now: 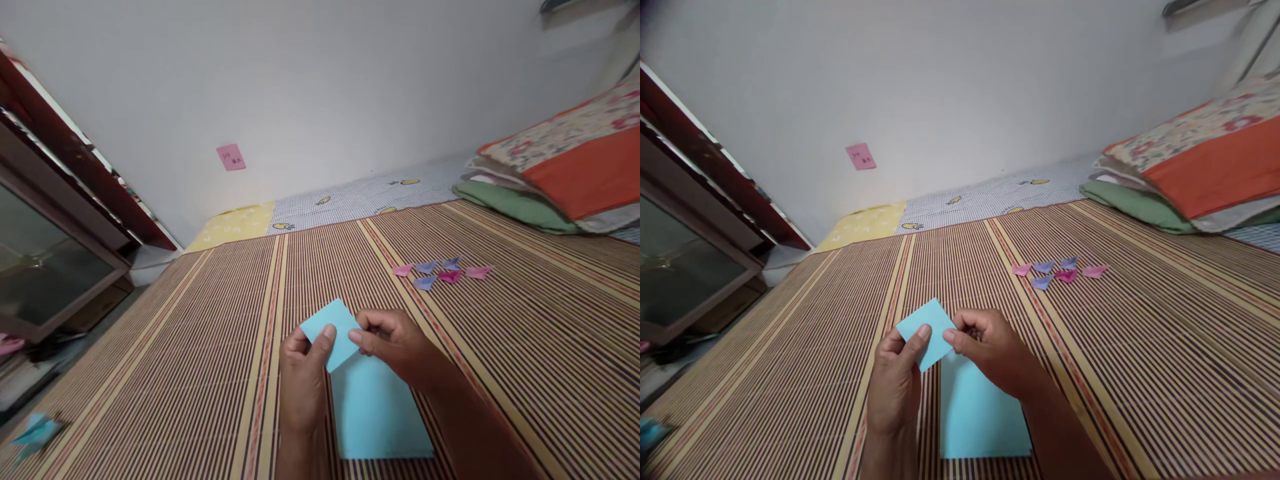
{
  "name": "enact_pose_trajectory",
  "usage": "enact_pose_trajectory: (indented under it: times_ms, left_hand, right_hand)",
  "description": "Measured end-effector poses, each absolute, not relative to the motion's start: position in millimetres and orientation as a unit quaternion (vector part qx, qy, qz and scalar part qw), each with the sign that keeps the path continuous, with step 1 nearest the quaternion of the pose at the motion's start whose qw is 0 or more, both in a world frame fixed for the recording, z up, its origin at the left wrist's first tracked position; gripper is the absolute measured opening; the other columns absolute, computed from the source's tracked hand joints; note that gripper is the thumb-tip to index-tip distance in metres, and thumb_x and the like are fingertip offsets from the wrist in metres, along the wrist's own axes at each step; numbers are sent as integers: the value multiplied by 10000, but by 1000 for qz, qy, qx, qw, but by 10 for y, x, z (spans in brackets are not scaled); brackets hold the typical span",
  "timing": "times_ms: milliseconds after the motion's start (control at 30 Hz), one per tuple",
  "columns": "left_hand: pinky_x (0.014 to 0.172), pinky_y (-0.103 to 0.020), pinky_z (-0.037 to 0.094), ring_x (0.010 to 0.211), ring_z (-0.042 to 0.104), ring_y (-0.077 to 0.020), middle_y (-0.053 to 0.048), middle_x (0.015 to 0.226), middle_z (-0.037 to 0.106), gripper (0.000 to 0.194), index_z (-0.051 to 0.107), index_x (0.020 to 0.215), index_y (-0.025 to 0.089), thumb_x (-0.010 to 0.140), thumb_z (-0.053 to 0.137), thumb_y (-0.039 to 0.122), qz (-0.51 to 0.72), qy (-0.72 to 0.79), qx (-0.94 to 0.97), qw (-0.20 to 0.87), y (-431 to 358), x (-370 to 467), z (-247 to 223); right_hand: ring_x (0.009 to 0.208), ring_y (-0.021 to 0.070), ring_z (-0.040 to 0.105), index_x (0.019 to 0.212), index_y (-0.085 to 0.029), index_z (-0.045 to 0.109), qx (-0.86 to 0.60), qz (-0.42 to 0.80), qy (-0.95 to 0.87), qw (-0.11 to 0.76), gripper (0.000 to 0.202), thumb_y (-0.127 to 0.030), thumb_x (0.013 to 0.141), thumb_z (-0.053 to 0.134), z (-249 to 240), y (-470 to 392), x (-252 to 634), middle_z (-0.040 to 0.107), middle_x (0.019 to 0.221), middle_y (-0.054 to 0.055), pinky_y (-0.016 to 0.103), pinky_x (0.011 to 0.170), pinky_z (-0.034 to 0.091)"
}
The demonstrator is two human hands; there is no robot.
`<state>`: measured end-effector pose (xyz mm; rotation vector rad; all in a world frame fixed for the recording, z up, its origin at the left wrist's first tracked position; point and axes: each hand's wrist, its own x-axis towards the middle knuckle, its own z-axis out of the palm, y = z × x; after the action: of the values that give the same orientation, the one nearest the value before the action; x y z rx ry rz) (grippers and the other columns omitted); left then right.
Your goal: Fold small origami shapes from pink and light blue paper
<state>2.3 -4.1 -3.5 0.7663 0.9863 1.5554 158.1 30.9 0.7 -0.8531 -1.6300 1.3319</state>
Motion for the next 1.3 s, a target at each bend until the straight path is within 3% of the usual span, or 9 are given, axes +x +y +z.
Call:
enact_pose_trajectory:
  times_ms: [500,833,933,1100,1300]
  left_hand:
    - [647,-261,558,662,696,-158,-37,775,763,197,752,881,152,784,826,306,664,417,342,517,-30,-2,-19]
    - [640,-244,529,666,666,-143,-41,776,756,156,768,890,149,825,798,288,573,384,434,580,-92,-84,-26]
    - [629,-240,528,652,666,-138,-44,781,766,155,776,878,153,811,813,288,566,371,432,596,-99,-79,-39]
    - [669,-254,554,656,692,-137,-43,788,782,177,796,959,175,813,815,275,566,363,424,606,-107,-72,-39]
    - [642,-241,557,657,697,-136,-43,785,789,162,801,937,178,811,819,277,568,376,427,595,-96,-66,-13]
  right_hand:
    - [613,113,409,660,-194,523,-327,473,-706,413,253,-252,861,666,53,280,1647,455,640,-56,249,577,320]
    - [619,121,474,749,-167,678,-264,513,-724,378,262,-384,896,668,18,278,1686,532,659,-24,237,578,370]
    - [561,105,440,687,-168,639,-255,522,-717,387,349,-430,917,653,1,264,1691,488,605,-37,230,530,335]
    - [495,93,349,570,-196,440,-288,541,-687,389,542,-522,997,515,-16,244,1680,363,544,-56,237,464,256]
    - [561,115,413,653,-191,485,-326,513,-679,412,496,-505,1033,430,72,234,1618,433,623,-31,253,516,307]
